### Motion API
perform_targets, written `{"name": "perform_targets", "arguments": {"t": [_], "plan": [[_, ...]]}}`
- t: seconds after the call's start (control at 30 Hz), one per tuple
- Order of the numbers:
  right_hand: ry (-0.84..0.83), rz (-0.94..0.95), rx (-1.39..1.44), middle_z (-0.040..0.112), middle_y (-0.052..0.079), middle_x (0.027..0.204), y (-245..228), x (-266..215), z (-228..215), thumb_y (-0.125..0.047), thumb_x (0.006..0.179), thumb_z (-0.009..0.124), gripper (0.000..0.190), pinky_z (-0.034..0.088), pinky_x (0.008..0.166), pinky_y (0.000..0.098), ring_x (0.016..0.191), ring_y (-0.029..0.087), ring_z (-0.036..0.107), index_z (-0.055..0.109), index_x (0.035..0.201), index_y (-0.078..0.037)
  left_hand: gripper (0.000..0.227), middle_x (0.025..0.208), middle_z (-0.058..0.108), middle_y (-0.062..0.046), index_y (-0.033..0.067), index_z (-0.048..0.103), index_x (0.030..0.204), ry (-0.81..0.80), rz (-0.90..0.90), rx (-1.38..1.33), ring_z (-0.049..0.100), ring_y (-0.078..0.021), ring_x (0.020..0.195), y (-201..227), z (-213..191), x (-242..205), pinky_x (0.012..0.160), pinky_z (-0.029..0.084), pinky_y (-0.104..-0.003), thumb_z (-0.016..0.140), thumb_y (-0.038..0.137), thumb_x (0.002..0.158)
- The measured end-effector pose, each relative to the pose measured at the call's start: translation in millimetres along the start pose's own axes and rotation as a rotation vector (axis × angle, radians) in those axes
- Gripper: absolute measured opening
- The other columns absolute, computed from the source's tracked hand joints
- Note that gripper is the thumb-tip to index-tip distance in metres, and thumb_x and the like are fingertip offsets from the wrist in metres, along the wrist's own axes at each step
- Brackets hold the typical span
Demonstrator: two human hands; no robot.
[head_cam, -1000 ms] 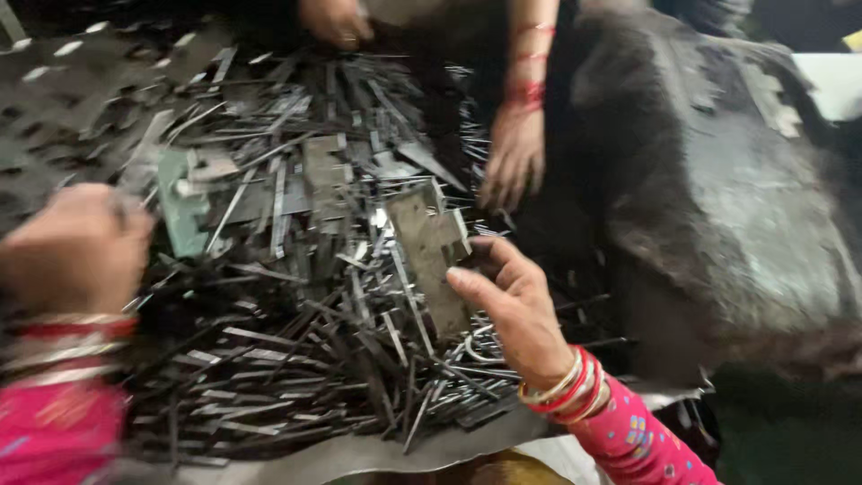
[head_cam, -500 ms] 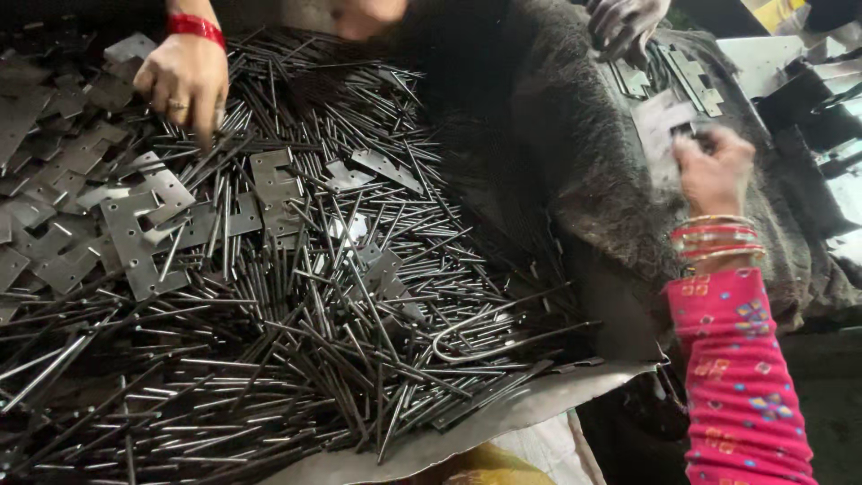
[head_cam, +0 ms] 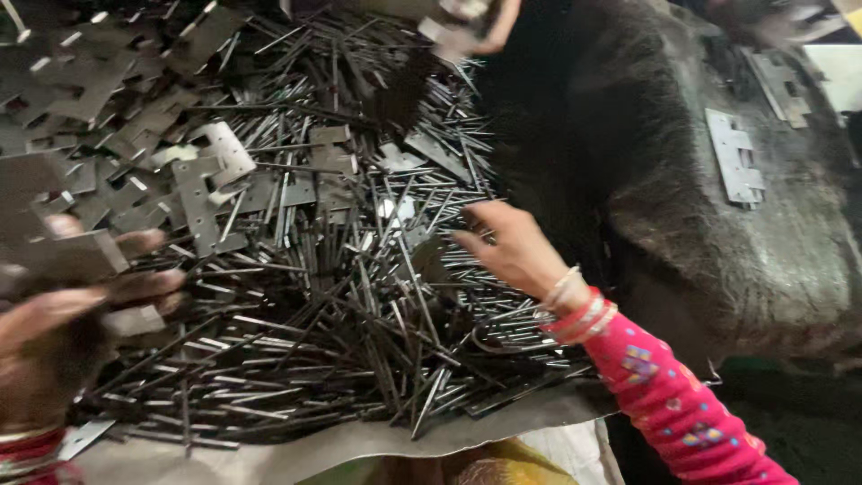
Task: The person assembles metal hinges by inserting pins into hinge plates. They pick up hinge plates and pins from a large pile, align the components, and insert the pins to form complete hinges, then place the assembled units aside.
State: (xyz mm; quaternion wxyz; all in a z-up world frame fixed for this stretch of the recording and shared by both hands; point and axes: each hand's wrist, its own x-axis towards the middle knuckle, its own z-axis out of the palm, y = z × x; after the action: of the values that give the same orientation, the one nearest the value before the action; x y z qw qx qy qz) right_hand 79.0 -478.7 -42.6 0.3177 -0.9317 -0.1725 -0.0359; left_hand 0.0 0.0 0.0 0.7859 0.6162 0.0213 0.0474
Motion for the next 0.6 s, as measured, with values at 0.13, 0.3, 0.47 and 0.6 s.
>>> {"name": "perform_targets", "arguments": {"t": [0.13,0.3,0.47,0.6], "plan": [[-0.18,0.216,0.017,0.074,0.013,0.086,-10,13,32,-0.026,0.09,0.077,0.028,0.055,0.07,0.0361,0.076,0.025,0.07,0.073,0.103,-0.002,0.055,0.122,0.063,-0.023,0.0048,0.049,0.139,-0.265,-0.143,-0.135,0.069,-0.0392,0.11,-9,30,6,0.095,0.059,-0.054,0.057,0.0,0.085],[-0.025,0.053,0.16,0.077,0.01,0.089,-35,-5,22,-0.013,0.089,0.074,0.014,0.055,0.07,0.0329,0.08,0.021,0.072,0.074,0.098,-0.002,0.043,0.118,0.064,-0.017,0.0054,0.05,0.125,-0.31,-0.279,-0.211,0.071,-0.0349,0.107,-45,44,17,0.088,0.061,-0.049,0.065,0.007,0.084],[0.369,-0.263,-0.013,0.069,0.009,0.097,-81,-25,-12,-0.002,0.093,0.078,0.015,0.053,0.075,0.0308,0.087,0.021,0.065,0.071,0.106,-0.002,0.015,0.093,0.071,-0.005,0.0078,0.069,0.099,-0.06,0.069,0.646,0.069,-0.0205,0.086,-95,64,30,0.076,0.055,-0.033,0.077,0.014,0.088],[0.43,-0.413,-0.081,0.065,0.008,0.094,-105,-36,-25,0.003,0.091,0.077,0.021,0.049,0.071,0.0296,0.083,0.02,0.06,0.071,0.109,-0.005,0.023,0.093,0.062,-0.009,0.0095,0.07,0.1,-0.102,0.489,1.332,0.065,-0.027,0.083,-125,78,34,0.07,0.053,-0.04,0.081,0.012,0.079]]}}
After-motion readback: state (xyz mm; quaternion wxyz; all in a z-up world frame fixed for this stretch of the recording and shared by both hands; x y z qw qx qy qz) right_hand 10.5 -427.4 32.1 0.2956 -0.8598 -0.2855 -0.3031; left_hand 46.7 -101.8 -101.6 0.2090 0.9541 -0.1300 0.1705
